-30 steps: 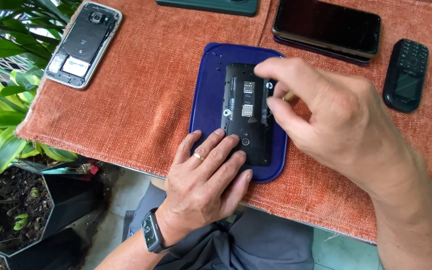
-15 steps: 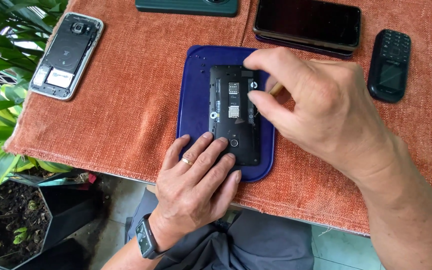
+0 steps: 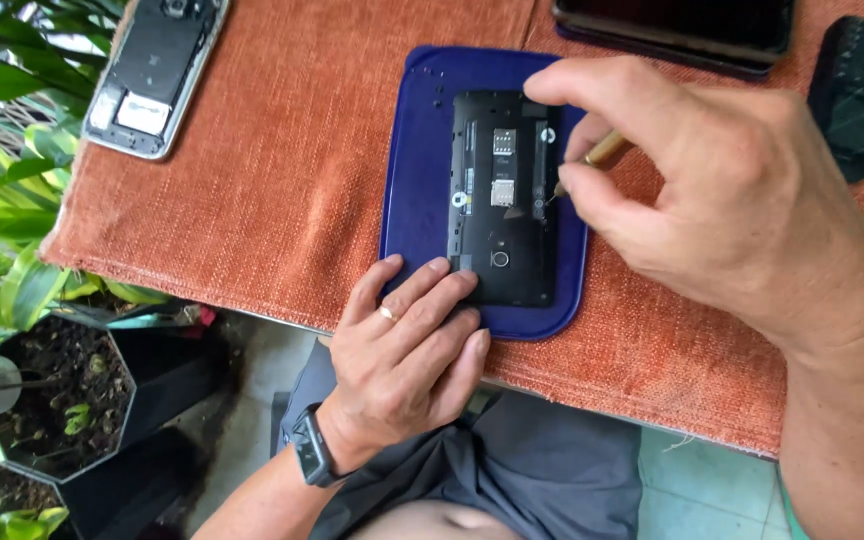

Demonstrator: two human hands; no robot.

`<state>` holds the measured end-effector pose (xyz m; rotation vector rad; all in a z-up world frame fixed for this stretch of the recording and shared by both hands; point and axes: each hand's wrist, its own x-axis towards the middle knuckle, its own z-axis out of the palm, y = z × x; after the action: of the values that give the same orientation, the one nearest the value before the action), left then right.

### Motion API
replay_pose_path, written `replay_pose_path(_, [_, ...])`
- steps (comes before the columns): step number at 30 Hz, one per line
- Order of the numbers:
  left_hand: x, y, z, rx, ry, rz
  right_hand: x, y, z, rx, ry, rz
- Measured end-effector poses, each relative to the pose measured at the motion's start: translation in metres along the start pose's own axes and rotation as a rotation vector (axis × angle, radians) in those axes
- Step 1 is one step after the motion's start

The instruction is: A person uses a precision screwdriver to remove screws and disassemble the internal frame of a black smartphone on a repair bench.

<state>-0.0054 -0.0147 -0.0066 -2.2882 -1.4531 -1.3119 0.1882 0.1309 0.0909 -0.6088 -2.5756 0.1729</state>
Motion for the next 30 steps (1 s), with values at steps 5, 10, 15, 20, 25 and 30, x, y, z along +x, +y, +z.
replay_pose_path(5, [-0.015, -0.001, -0.004, -0.001, -0.041, -0.019, -0.004, 0.006, 0.003, -0.032, 0.043, 0.047])
replay_pose_path(10, [-0.009, -0.013, -0.026, 0.030, -0.067, -0.115, -0.002, 0.005, -0.003, 0.020, -0.045, 0.029])
replay_pose_path(15, [-0.002, -0.030, -0.032, 0.058, -0.081, -0.168, -0.002, 0.003, 0.002, 0.007, -0.010, 0.062])
replay_pose_path(20, [-0.004, -0.018, -0.022, -0.052, -0.138, -0.100, 0.001, -0.001, -0.003, 0.066, -0.073, 0.132])
replay_pose_path(25, [0.000, -0.009, -0.013, -0.060, -0.162, -0.069, 0.000, 0.011, 0.005, 0.054, 0.006, 0.123])
replay_pose_path(30, [0.029, 0.007, -0.017, -0.025, -0.170, -0.211, 0.005, 0.004, -0.001, 0.140, -0.037, 0.236])
